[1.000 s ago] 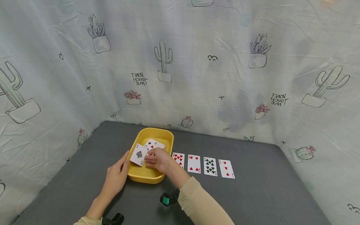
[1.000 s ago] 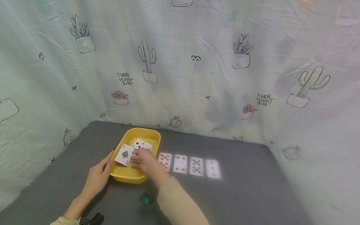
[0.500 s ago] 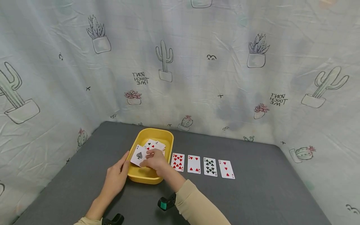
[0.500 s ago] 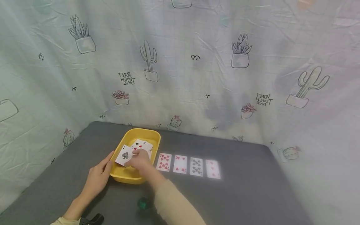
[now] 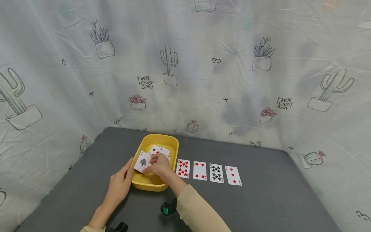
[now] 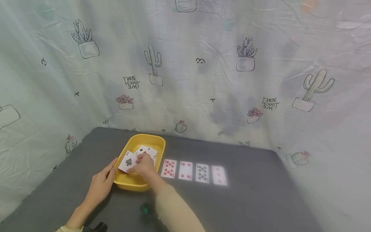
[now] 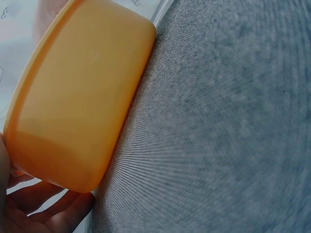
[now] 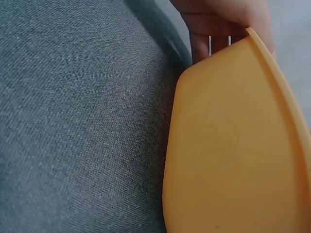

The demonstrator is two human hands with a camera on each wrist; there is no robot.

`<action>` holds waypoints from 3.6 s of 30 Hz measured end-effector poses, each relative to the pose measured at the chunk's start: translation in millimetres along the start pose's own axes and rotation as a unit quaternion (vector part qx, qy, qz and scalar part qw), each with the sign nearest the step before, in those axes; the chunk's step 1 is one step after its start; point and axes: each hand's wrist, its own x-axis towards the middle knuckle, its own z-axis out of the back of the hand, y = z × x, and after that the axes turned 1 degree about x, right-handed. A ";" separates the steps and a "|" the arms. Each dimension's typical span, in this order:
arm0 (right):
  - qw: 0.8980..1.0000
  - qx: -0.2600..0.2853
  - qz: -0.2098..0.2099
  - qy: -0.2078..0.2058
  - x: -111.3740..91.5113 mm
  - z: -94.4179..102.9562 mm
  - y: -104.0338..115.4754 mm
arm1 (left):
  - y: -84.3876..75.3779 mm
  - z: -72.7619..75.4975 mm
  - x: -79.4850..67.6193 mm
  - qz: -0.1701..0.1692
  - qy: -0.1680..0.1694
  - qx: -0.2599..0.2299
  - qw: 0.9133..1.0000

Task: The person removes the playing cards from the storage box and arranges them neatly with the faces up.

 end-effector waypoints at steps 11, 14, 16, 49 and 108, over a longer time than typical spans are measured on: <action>0.997 -0.075 0.020 -0.019 4.1 -1.4 1.3 | 2.7 -0.8 -0.2 0.002 0.000 -0.006 1.000; 0.995 -0.095 0.027 -0.012 5.4 -1.2 0.6 | 2.7 -1.6 0.0 0.003 -0.003 -0.007 1.000; 0.994 -0.104 0.030 -0.005 6.3 -1.2 -0.2 | 2.5 -1.6 0.0 0.003 -0.006 -0.006 1.000; 0.984 -0.151 0.085 0.038 5.1 -3.4 0.9 | 1.0 -0.9 -1.7 0.002 0.002 -0.004 1.000; 0.986 -0.054 0.148 0.046 -91.1 189.7 17.7 | 1.0 -1.9 -2.1 -0.022 0.001 -0.017 1.000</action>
